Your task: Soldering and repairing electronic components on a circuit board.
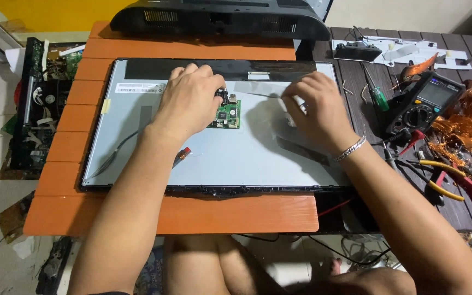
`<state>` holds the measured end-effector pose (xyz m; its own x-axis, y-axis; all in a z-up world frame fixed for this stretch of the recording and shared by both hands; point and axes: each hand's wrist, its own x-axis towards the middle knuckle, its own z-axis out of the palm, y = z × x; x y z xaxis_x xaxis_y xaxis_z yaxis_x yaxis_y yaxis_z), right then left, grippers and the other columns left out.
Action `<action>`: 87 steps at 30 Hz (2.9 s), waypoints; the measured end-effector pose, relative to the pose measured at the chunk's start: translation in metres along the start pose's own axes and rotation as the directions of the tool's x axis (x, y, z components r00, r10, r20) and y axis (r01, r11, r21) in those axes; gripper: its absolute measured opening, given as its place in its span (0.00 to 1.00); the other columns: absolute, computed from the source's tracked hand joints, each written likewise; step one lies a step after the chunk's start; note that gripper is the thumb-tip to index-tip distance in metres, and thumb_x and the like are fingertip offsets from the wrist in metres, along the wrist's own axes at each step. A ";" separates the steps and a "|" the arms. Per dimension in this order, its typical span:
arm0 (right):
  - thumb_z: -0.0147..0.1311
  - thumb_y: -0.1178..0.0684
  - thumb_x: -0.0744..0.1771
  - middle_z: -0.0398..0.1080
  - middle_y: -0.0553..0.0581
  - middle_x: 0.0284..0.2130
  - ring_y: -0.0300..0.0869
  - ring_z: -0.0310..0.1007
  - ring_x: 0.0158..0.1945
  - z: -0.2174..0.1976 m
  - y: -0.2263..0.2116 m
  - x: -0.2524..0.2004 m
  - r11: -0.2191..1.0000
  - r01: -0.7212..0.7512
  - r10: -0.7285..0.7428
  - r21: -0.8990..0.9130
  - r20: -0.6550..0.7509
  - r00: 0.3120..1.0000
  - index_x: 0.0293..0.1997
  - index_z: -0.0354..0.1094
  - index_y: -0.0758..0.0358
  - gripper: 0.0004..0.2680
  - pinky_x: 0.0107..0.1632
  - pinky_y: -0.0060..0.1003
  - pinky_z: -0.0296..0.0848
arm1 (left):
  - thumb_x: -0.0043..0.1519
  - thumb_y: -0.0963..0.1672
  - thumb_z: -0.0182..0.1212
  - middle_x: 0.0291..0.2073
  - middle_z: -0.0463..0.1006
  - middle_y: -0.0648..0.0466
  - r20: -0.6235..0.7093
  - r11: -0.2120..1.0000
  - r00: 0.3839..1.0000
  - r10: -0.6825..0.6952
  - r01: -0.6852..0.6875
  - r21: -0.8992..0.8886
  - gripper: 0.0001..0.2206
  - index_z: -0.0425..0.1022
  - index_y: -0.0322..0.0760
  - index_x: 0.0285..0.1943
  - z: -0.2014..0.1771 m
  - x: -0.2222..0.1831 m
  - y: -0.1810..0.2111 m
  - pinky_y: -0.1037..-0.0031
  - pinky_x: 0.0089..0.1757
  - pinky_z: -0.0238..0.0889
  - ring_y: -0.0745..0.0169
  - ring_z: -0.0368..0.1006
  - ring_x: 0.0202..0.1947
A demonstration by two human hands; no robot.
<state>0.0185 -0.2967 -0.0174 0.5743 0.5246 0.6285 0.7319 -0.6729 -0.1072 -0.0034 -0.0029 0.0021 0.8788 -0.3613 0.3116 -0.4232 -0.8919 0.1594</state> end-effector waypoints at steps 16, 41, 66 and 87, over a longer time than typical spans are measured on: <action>0.61 0.59 0.67 0.74 0.56 0.34 0.47 0.70 0.41 -0.012 -0.030 0.007 0.997 0.018 -0.026 0.074 0.109 0.994 0.38 0.74 0.65 0.02 0.59 0.45 0.64 | 0.56 0.43 0.71 0.36 0.75 0.57 -0.210 0.970 0.958 0.194 -0.220 -0.107 0.05 0.84 0.41 0.39 -0.021 -0.006 0.035 0.62 0.56 0.57 0.58 0.67 0.42; 0.62 0.59 0.68 0.77 0.57 0.38 0.47 0.74 0.43 -0.011 -0.025 0.001 0.998 0.050 -0.047 -0.023 0.124 0.991 0.41 0.77 0.66 0.02 0.65 0.47 0.63 | 0.56 0.40 0.64 0.34 0.78 0.55 -0.232 0.962 0.936 0.264 -0.272 0.000 0.04 0.85 0.40 0.32 -0.008 -0.004 0.029 0.64 0.55 0.56 0.56 0.65 0.39; 0.60 0.60 0.68 0.76 0.59 0.40 0.49 0.74 0.44 -0.014 -0.020 -0.002 0.999 0.041 -0.038 -0.018 0.140 0.989 0.41 0.76 0.67 0.02 0.68 0.50 0.61 | 0.52 0.38 0.66 0.30 0.78 0.55 -0.248 0.965 0.935 0.252 -0.263 -0.012 0.02 0.83 0.37 0.30 -0.008 -0.004 0.028 0.65 0.53 0.64 0.55 0.67 0.38; 0.59 0.52 0.66 0.66 0.65 0.61 0.58 0.62 0.66 -0.035 -0.045 0.013 0.913 0.304 -0.357 0.271 0.176 0.917 0.48 0.75 0.60 0.09 0.69 0.56 0.60 | 0.54 0.40 0.62 0.44 0.77 0.51 -0.124 0.989 0.984 0.128 -0.135 -0.054 0.16 0.78 0.37 0.52 0.004 -0.007 0.019 0.61 0.56 0.60 0.51 0.71 0.46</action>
<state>-0.0200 -0.2774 0.0226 0.3298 0.8135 0.4791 0.9424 -0.3141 -0.1153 -0.0166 -0.0181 -0.0010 0.7834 -0.4359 0.4430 -0.5496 -0.8187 0.1665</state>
